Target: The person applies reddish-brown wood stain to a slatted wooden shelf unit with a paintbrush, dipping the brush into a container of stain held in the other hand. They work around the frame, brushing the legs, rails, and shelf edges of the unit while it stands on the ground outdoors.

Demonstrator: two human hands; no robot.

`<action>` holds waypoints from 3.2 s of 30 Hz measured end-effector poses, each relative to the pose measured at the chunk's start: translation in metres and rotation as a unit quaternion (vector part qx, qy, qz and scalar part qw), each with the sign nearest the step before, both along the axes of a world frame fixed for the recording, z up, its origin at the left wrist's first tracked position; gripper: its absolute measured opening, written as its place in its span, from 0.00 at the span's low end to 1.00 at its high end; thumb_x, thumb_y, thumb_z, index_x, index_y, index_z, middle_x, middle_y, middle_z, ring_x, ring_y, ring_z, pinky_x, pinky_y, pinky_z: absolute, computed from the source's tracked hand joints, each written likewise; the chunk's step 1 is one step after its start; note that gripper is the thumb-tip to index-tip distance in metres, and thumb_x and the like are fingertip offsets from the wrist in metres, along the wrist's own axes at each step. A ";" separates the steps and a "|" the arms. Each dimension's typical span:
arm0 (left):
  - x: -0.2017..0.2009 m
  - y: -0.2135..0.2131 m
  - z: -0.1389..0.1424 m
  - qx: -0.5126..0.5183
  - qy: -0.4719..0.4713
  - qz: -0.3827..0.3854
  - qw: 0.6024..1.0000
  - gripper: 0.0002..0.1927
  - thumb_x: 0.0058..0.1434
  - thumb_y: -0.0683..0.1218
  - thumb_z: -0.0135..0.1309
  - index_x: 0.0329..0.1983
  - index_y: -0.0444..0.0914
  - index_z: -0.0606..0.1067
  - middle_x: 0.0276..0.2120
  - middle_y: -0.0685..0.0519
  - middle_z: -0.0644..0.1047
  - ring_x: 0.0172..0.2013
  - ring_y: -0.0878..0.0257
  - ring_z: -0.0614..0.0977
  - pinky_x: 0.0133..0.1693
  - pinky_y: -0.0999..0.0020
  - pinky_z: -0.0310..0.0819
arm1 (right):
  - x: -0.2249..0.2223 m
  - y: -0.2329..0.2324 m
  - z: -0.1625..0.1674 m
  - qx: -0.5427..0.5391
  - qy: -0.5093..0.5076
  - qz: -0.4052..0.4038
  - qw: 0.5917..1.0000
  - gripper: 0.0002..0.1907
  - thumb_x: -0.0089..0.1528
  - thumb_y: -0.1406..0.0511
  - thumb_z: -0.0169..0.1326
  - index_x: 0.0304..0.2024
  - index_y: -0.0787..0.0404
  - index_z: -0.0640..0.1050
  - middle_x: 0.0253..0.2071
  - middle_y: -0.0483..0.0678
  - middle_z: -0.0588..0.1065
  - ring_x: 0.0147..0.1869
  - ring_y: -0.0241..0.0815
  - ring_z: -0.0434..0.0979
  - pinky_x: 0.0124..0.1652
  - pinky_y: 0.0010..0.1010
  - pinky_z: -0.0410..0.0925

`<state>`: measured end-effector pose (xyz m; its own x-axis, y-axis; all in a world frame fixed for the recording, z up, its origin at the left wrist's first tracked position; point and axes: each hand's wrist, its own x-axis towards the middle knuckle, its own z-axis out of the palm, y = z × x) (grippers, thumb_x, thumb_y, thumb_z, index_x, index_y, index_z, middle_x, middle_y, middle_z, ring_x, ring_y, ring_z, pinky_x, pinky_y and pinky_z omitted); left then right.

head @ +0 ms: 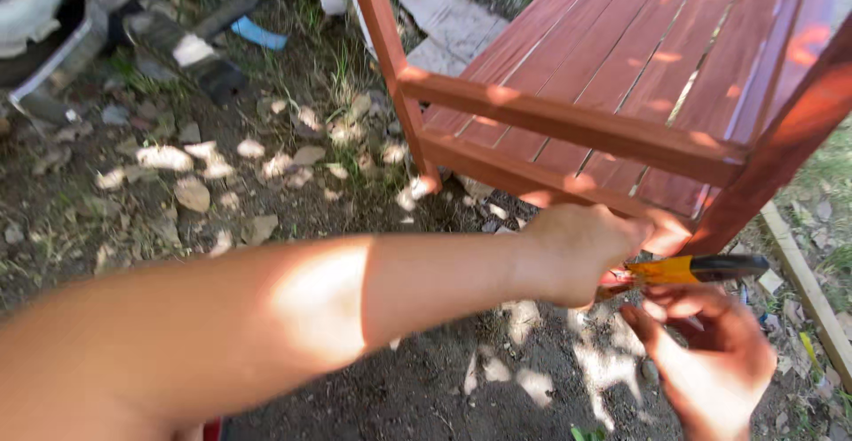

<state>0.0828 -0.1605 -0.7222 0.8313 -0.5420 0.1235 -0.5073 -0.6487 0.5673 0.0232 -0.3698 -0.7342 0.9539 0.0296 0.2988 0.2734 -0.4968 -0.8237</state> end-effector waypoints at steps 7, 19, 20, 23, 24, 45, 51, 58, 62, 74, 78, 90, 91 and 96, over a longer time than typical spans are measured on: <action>-0.004 0.062 0.084 -0.195 -0.105 -0.050 0.974 0.39 0.45 0.47 0.69 0.56 0.31 0.61 0.41 0.38 0.79 0.43 0.42 0.83 0.40 0.50 0.78 | 0.036 0.035 0.044 0.045 0.124 0.244 0.961 0.30 0.53 0.69 0.67 0.55 0.67 0.71 0.48 0.53 0.78 0.51 0.43 0.83 0.52 0.37 0.77; 0.003 0.128 0.018 -0.263 -0.068 0.109 0.956 0.24 0.47 0.43 0.67 0.45 0.40 0.69 0.44 0.47 0.72 0.50 0.48 0.76 0.50 0.52 0.69 | -0.031 0.062 -0.010 0.123 0.003 -0.126 0.984 0.24 0.63 0.65 0.55 0.60 0.70 0.74 0.52 0.55 0.80 0.57 0.45 0.81 0.60 0.35 0.69; 0.004 0.131 0.013 -0.268 -0.049 0.120 0.955 0.22 0.48 0.43 0.66 0.45 0.40 0.69 0.44 0.47 0.72 0.50 0.49 0.77 0.50 0.52 0.70 | -0.030 0.062 -0.009 0.097 -0.029 -0.161 0.982 0.24 0.64 0.65 0.54 0.61 0.71 0.74 0.54 0.56 0.80 0.60 0.46 0.80 0.63 0.36 0.67; 0.014 0.136 0.002 -0.275 -0.019 0.152 0.949 0.18 0.51 0.42 0.63 0.42 0.40 0.70 0.42 0.48 0.72 0.49 0.50 0.77 0.50 0.54 0.70 | -0.021 0.062 -0.005 0.075 -0.117 -0.227 0.964 0.25 0.67 0.65 0.52 0.64 0.72 0.73 0.56 0.59 0.78 0.63 0.49 0.78 0.67 0.38 0.67; 0.017 0.136 -0.002 -0.273 -0.020 0.163 0.948 0.17 0.51 0.42 0.63 0.42 0.40 0.71 0.42 0.48 0.72 0.49 0.50 0.77 0.50 0.54 0.70 | -0.018 0.061 -0.002 0.103 -0.135 -0.228 0.959 0.25 0.68 0.64 0.52 0.65 0.72 0.72 0.56 0.59 0.77 0.62 0.50 0.79 0.65 0.39 0.69; -0.016 0.127 -0.046 -0.161 0.030 0.023 0.986 0.11 0.52 0.42 0.60 0.38 0.39 0.74 0.44 0.49 0.72 0.50 0.49 0.76 0.50 0.52 0.71 | 0.026 0.092 -0.046 -0.087 -0.144 -0.452 0.876 0.18 0.72 0.60 0.54 0.42 0.74 0.79 0.36 0.61 0.75 0.38 0.52 0.74 0.40 0.40 0.65; -0.004 0.136 -0.052 -0.183 0.015 0.100 0.978 0.11 0.52 0.43 0.61 0.38 0.40 0.75 0.44 0.51 0.74 0.48 0.51 0.79 0.48 0.56 0.74 | 0.047 0.129 -0.112 -0.083 -0.423 -0.341 0.835 0.20 0.72 0.56 0.55 0.48 0.71 0.75 0.50 0.59 0.71 0.56 0.49 0.76 0.47 0.39 0.76; 0.001 0.122 -0.061 -0.171 0.023 0.097 0.980 0.12 0.50 0.41 0.62 0.37 0.39 0.75 0.40 0.50 0.74 0.45 0.50 0.78 0.48 0.57 0.72 | 0.008 0.087 -0.074 0.091 -0.307 -0.296 0.900 0.17 0.71 0.61 0.59 0.51 0.70 0.73 0.49 0.54 0.73 0.52 0.42 0.76 0.51 0.33 0.73; 0.003 0.114 -0.064 -0.175 0.006 0.079 0.981 0.11 0.52 0.41 0.61 0.38 0.39 0.74 0.40 0.49 0.72 0.46 0.51 0.78 0.50 0.57 0.71 | 0.024 0.070 -0.088 0.067 -0.369 -0.354 0.857 0.17 0.70 0.63 0.61 0.53 0.69 0.72 0.48 0.51 0.75 0.50 0.39 0.75 0.54 0.30 0.71; 0.008 0.111 -0.066 -0.166 0.018 0.108 0.980 0.11 0.52 0.42 0.61 0.38 0.39 0.75 0.41 0.49 0.73 0.47 0.51 0.78 0.50 0.57 0.71 | 0.014 0.075 -0.087 0.042 -0.178 -0.505 0.844 0.19 0.65 0.55 0.53 0.46 0.66 0.78 0.42 0.49 0.80 0.36 0.39 0.80 0.36 0.26 0.72; 0.013 0.110 -0.065 -0.166 0.023 0.113 0.979 0.12 0.51 0.42 0.61 0.39 0.39 0.75 0.41 0.49 0.73 0.47 0.50 0.78 0.49 0.57 0.71 | 0.031 0.087 -0.102 -0.244 -0.075 -0.620 0.742 0.25 0.71 0.51 0.59 0.49 0.68 0.73 0.45 0.53 0.76 0.40 0.40 0.77 0.38 0.30 0.71; 0.018 0.095 -0.042 -0.167 -0.058 0.058 0.983 0.12 0.55 0.42 0.58 0.43 0.40 0.74 0.44 0.45 0.71 0.50 0.46 0.76 0.51 0.51 0.70 | 0.030 0.099 -0.083 0.235 -0.336 -0.329 0.851 0.19 0.70 0.60 0.62 0.49 0.67 0.70 0.45 0.58 0.79 0.43 0.43 0.81 0.44 0.32 0.79; 0.020 0.092 -0.040 -0.163 -0.055 0.055 0.984 0.12 0.56 0.42 0.57 0.44 0.40 0.74 0.44 0.44 0.70 0.49 0.47 0.76 0.51 0.51 0.70 | 0.030 0.107 -0.082 0.276 -0.329 -0.255 0.866 0.19 0.69 0.60 0.62 0.46 0.66 0.68 0.45 0.59 0.79 0.43 0.44 0.82 0.44 0.34 0.79; 0.019 0.087 -0.035 -0.143 -0.073 0.038 0.986 0.12 0.57 0.43 0.57 0.45 0.40 0.74 0.43 0.45 0.69 0.50 0.47 0.75 0.52 0.49 0.70 | 0.011 0.100 -0.062 0.070 -0.235 -0.355 0.902 0.12 0.66 0.66 0.53 0.46 0.70 0.79 0.42 0.58 0.80 0.38 0.40 0.79 0.38 0.27 0.71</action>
<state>0.1022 -0.0730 -0.7571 0.8302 -0.4039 0.3843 -0.5533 -0.5122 0.6569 0.0346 -0.2697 -0.7960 0.4846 -0.6073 0.6295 0.2635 -0.5849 -0.7671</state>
